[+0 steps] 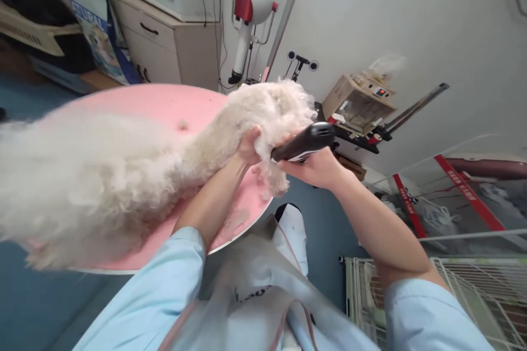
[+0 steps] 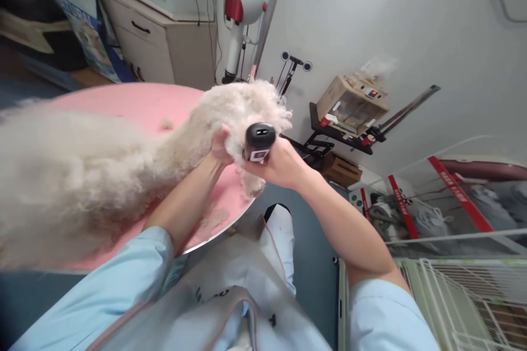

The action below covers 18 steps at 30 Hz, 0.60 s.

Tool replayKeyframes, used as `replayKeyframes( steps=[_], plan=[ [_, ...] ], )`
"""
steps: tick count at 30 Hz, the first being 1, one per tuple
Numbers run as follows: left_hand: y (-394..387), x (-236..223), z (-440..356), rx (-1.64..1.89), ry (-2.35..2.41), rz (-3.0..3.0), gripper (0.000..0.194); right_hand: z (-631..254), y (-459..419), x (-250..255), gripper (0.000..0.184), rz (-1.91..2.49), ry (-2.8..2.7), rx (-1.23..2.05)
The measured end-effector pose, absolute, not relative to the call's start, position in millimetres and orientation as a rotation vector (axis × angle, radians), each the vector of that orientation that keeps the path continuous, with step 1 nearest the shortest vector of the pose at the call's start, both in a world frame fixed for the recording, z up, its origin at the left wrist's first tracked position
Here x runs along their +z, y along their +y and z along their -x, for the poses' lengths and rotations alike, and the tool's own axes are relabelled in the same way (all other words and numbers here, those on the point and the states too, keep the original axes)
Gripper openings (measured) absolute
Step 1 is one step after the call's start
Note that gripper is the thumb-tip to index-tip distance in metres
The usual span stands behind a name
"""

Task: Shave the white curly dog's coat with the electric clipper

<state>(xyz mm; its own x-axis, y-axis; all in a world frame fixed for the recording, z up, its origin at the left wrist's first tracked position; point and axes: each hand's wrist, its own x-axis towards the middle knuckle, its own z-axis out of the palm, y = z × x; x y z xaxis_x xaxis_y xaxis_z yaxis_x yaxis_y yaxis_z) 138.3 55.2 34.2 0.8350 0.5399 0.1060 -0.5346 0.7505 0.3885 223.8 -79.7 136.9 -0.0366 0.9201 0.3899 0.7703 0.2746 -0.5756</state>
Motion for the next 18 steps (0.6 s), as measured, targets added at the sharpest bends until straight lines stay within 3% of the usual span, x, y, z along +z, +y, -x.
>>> replayKeyframes(
  steps=[6,12,18],
  plan=[
    [58,22,-146,0.424,-0.076,-0.546,0.056,-225,-78,120,0.034,1.576,-1.863,0.386],
    [63,12,-151,0.371,-0.151,-0.589,0.068,-223,-72,125,0.042,1.225,-1.821,-0.002],
    [72,15,-154,0.430,-0.076,-0.547,0.041,-215,-52,118,0.028,1.504,-1.858,0.035]
  ],
)
